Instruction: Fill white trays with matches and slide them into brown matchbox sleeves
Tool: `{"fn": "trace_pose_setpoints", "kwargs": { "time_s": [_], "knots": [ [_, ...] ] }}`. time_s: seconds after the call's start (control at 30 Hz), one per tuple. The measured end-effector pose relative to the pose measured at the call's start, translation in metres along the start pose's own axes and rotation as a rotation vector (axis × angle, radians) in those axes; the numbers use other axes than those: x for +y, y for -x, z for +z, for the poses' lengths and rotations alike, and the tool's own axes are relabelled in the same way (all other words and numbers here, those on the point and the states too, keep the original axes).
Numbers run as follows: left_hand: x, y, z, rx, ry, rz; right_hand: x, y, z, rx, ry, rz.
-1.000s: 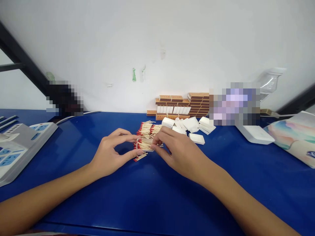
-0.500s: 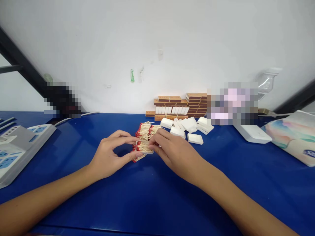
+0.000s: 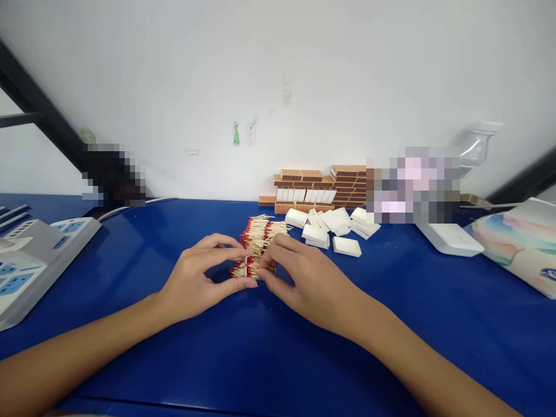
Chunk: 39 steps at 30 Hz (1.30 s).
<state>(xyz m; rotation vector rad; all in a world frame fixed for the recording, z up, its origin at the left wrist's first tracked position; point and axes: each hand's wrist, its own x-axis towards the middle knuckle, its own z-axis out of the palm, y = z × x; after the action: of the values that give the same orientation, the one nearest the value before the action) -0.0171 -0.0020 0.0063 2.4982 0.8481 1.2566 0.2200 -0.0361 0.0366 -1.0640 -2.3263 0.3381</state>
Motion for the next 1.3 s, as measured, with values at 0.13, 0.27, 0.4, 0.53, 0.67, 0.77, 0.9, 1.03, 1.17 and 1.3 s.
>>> {"fn": "trace_pose_setpoints", "kwargs": {
  "time_s": [0.13,0.27,0.4,0.53,0.67,0.77,0.9,1.03,1.17,1.3],
  "knots": [
    [0.000,0.000,0.000,0.001,-0.004,-0.013,0.002,0.003,0.000,-0.028,0.009,0.042],
    [0.000,0.001,0.000,-0.018,-0.004,-0.034,0.004,0.005,-0.002,-0.091,0.020,0.080],
    [0.000,0.002,0.001,-0.032,0.028,-0.082,0.007,0.004,-0.003,-0.118,0.038,0.070],
    [0.000,0.002,0.001,-0.048,0.046,-0.128,0.008,0.003,-0.004,-0.123,0.044,0.061],
    [0.000,0.002,0.001,-0.057,0.048,-0.125,0.006,0.002,-0.003,-0.093,0.033,0.051],
    [0.001,0.002,0.000,-0.061,0.039,-0.083,0.005,0.001,-0.002,-0.054,0.028,0.041],
    [0.002,0.001,0.000,-0.088,0.028,0.000,0.003,-0.001,-0.002,-0.054,0.026,0.030],
    [0.002,0.001,0.001,-0.102,0.041,0.004,0.001,0.000,-0.001,-0.049,-0.015,0.021],
    [0.002,0.000,0.001,-0.117,0.048,0.014,-0.001,0.000,0.003,-0.070,-0.041,0.028],
    [0.002,0.000,0.000,-0.109,0.049,0.019,0.000,0.000,0.006,-0.092,-0.012,0.043]
  ]
}}
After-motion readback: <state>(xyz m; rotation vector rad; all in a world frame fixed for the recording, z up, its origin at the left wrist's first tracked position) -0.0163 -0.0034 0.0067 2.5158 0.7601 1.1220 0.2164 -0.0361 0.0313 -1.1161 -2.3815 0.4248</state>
